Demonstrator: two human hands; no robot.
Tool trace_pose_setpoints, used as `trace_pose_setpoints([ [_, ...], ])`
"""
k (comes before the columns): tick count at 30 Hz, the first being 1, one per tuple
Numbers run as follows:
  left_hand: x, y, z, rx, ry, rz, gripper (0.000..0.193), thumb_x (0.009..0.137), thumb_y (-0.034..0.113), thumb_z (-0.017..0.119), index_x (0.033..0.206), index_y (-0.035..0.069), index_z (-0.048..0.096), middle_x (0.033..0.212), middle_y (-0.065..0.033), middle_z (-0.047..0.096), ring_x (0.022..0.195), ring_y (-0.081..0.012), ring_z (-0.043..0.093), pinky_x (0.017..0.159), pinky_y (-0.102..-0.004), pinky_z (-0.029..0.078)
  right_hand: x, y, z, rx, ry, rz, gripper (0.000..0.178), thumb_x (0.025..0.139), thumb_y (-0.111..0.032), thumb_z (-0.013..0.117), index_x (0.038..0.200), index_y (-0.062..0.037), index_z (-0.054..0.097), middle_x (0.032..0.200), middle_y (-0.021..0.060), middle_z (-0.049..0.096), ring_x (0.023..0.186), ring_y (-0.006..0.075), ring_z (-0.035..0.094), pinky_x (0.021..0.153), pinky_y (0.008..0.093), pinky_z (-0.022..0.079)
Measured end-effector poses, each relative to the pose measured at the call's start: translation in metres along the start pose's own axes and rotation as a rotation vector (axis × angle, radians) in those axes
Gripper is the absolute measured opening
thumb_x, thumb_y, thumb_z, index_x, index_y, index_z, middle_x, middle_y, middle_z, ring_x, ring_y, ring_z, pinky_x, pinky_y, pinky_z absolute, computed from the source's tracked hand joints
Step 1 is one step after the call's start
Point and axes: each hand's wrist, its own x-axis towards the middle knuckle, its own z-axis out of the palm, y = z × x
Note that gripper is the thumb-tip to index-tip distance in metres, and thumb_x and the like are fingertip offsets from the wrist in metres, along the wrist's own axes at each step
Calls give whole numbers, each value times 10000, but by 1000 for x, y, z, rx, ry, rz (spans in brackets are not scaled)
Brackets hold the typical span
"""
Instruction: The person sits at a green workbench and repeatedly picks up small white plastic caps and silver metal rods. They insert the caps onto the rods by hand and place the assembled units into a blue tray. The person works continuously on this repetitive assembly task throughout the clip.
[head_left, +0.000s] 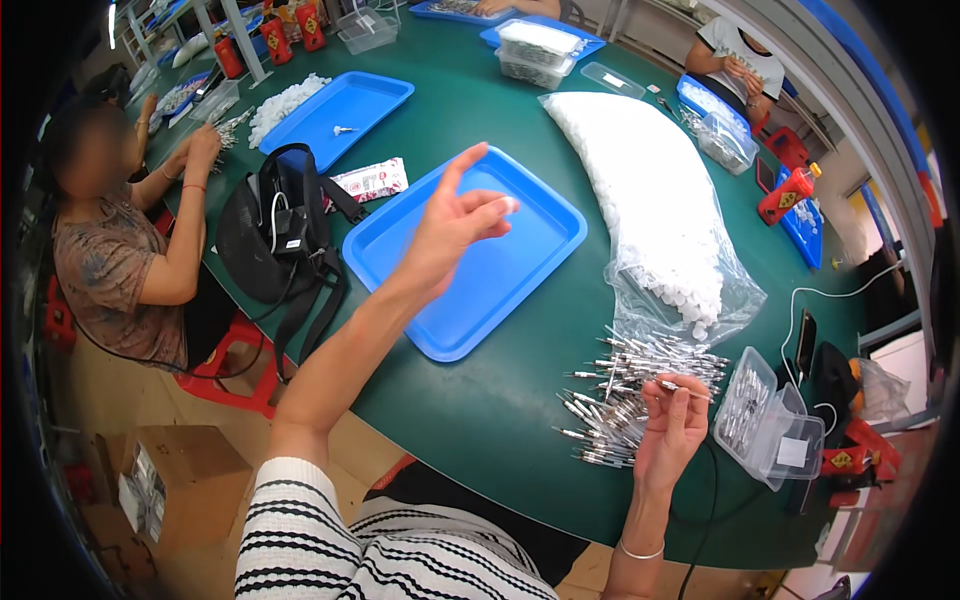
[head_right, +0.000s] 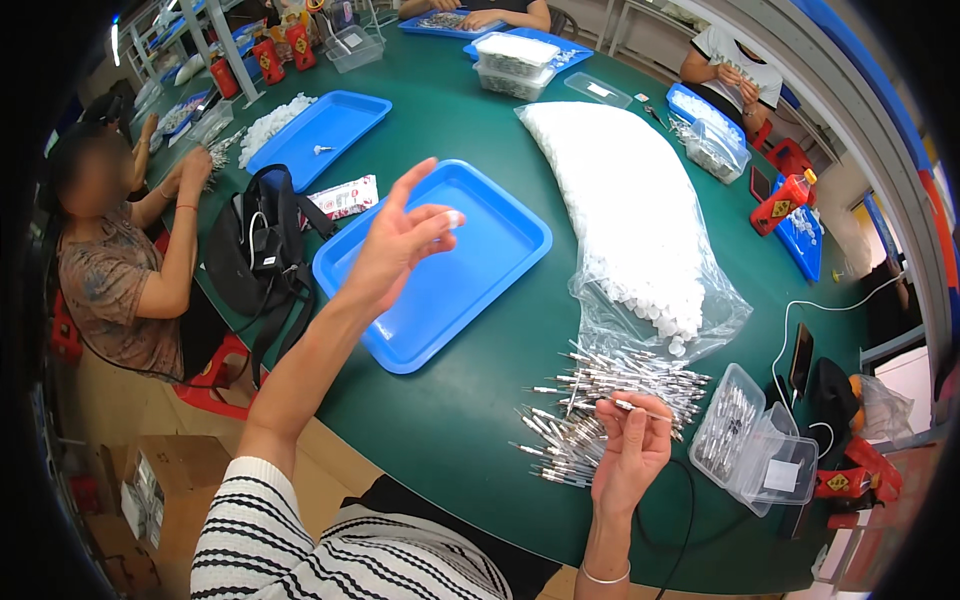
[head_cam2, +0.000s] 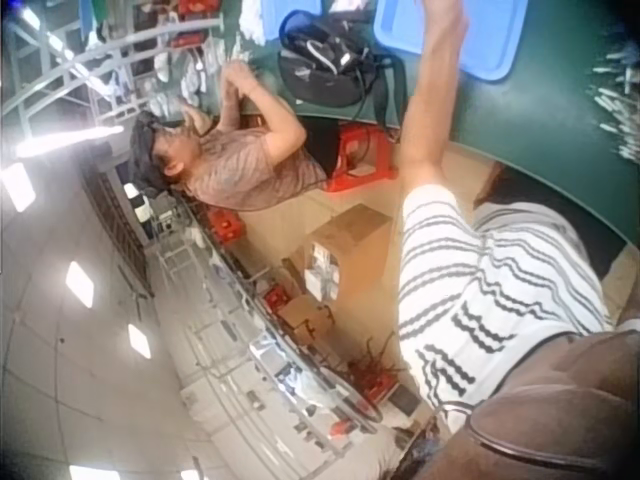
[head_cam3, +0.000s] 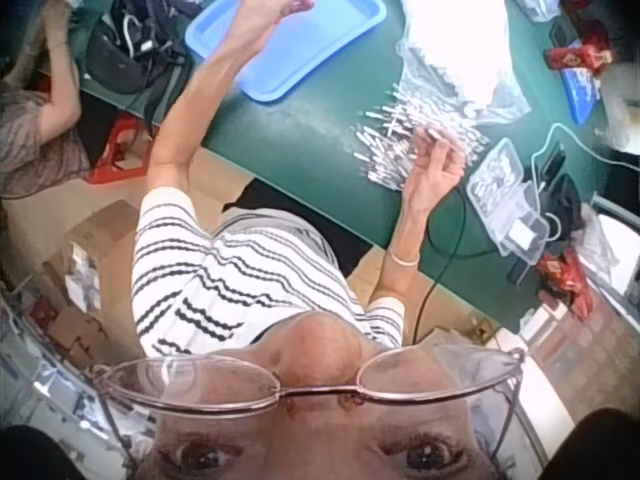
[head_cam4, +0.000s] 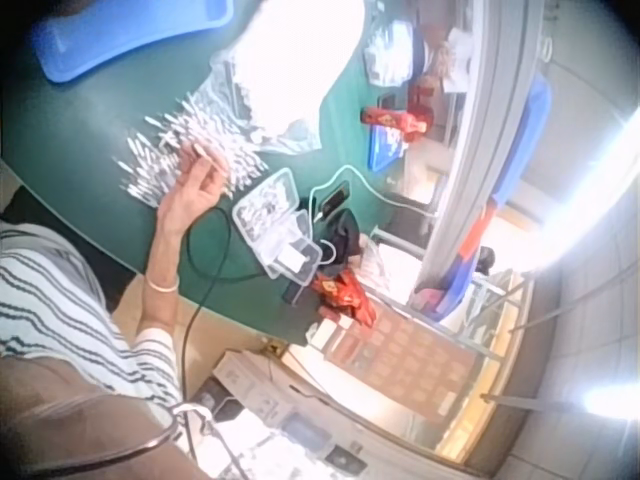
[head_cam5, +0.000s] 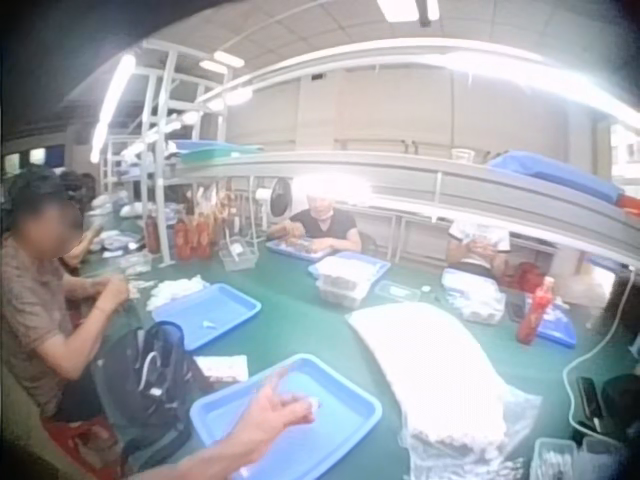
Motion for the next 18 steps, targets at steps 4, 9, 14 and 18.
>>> trace_pose_setpoints([
  [4,30,11,27,32,-160,34,715,870,116,652,1455,114,241,962,-69,639,843,-124,593,806,-283,485,-3,0,1,-11,4,17,152,976,-121,500,1050,9,528,1000,131,615,853,190,664,788,290,565],
  [9,64,-8,38,480,-423,112,660,861,104,643,1432,113,313,914,-50,633,821,-102,574,761,-252,470,0,1,2,1,-6,11,158,976,-124,502,1048,13,531,1003,132,617,854,192,665,787,290,564],
  [14,26,-18,33,555,-445,71,552,846,117,649,1357,103,441,868,-27,602,787,-81,540,732,-234,450,0,-2,0,0,-3,-12,158,977,-120,498,1052,16,529,1002,132,618,858,194,665,793,291,562],
  [18,-6,-21,8,535,-400,21,444,851,115,639,1279,86,526,856,-10,608,759,-76,542,704,-241,455,-2,-2,-1,3,-12,-2,157,976,-120,500,1049,16,531,1004,132,618,856,192,665,796,291,561],
])
